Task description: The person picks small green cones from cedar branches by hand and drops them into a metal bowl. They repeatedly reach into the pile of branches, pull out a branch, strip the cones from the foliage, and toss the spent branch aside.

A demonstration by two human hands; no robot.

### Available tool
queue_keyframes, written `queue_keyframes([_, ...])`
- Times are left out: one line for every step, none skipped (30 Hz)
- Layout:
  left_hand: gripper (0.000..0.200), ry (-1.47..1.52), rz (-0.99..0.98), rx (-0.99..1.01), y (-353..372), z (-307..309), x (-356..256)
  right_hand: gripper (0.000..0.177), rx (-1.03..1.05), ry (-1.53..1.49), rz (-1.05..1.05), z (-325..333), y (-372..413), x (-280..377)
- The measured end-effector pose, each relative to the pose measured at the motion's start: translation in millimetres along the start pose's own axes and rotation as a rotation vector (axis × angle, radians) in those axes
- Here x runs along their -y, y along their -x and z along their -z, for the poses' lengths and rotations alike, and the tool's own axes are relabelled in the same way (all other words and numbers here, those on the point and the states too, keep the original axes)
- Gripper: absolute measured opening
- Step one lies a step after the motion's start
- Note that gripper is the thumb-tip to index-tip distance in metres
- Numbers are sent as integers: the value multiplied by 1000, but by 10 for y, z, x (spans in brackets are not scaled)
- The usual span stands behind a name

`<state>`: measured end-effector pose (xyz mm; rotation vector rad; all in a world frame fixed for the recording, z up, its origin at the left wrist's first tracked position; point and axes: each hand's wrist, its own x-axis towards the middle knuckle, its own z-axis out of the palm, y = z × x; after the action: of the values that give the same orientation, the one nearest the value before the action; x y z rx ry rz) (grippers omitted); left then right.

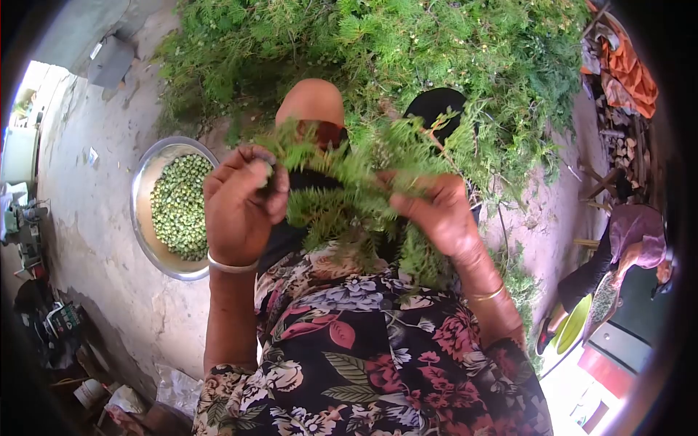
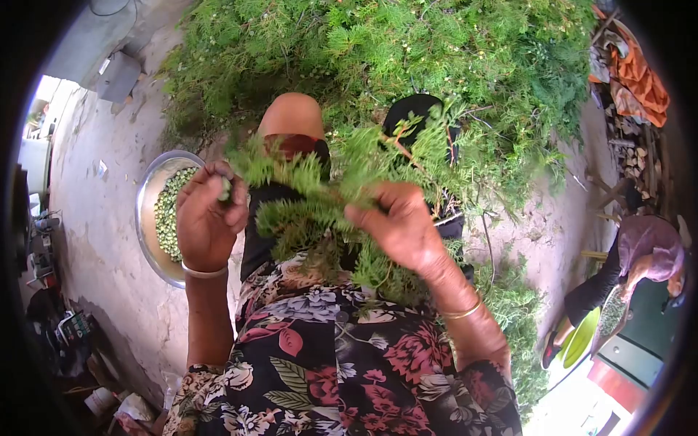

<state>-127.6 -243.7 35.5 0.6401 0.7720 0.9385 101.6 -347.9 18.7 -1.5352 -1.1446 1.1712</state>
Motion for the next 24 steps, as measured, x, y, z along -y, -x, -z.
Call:
queue_keyframes([12,-2,1,1,28,-17,19,8,-37,-8,-43,64,-48,31])
queue_keyframes([15,-67,2,62,67,-55,63,9,-104,-69,-68,81,-102,127])
queue_keyframes([19,-131,4,123,99,-88,109,9,-107,-68,-66,97,-173,205])
queue_keyframes([19,-131,5,126,115,-85,168,10,-161,-135,-54,104,-243,277])
queue_keyframes([21,-110,67,161,123,-68,240,11,-215,-200,-42,102,-299,324])
queue_keyframes([22,-89,128,195,136,-75,294,11,-216,-197,-42,88,-339,351])
queue_keyframes([17,-72,182,187,167,-126,320,12,-241,-275,-96,71,-375,373])
queue_keyframes([17,-68,180,188,185,-143,353,13,-265,-353,-150,70,-417,389])
queue_keyframes([15,-166,227,225,198,-149,389,14,-266,-318,-81,63,-493,296])
queue_keyframes([13,-265,274,261,203,-155,426,14,-263,-314,-80,80,-515,262])
queue_keyframes([11,-305,284,287,203,-171,456,14,-268,-361,-114,76,-530,263])
queue_keyframes([11,-304,283,287,199,-201,483,15,-274,-409,-149,72,-545,272])
queue_keyframes([11,-377,292,305,190,-235,510,15,-275,-408,-149,67,-561,268])
queue_keyframes([11,-450,302,323,180,-263,528,15,-275,-435,-138,58,-575,249])
queue_keyframes([12,-543,270,392,170,-302,505,15,-275,-461,-127,49,-591,222])
queue_keyframes([12,-543,270,394,173,-330,518,14,-277,-488,-114,38,-609,193])
queue_keyframes([11,-594,297,454,177,-365,540,14,-293,-509,-86,22,-631,156])
queue_keyframes([11,-644,324,513,182,-398,559,14,-296,-509,-85,7,-623,153])
queue_keyframes([11,-644,323,514,180,-431,574,13,-307,-514,-84,-8,-615,155])
queue_keyframes([12,-636,373,503,172,-463,583,13,-316,-519,-81,-17,-618,156])
queue_keyframes([14,-628,422,490,162,-482,585,14,-302,-464,-102,4,-627,103])
queue_keyframes([16,-620,470,475,161,-486,581,14,-297,-464,-100,9,-623,96])
queue_keyframes([16,-621,467,471,170,-475,586,14,-275,-397,-109,7,-607,96])
queue_keyframes([16,-520,485,420,185,-460,601,15,-253,-331,-118,16,-587,96])
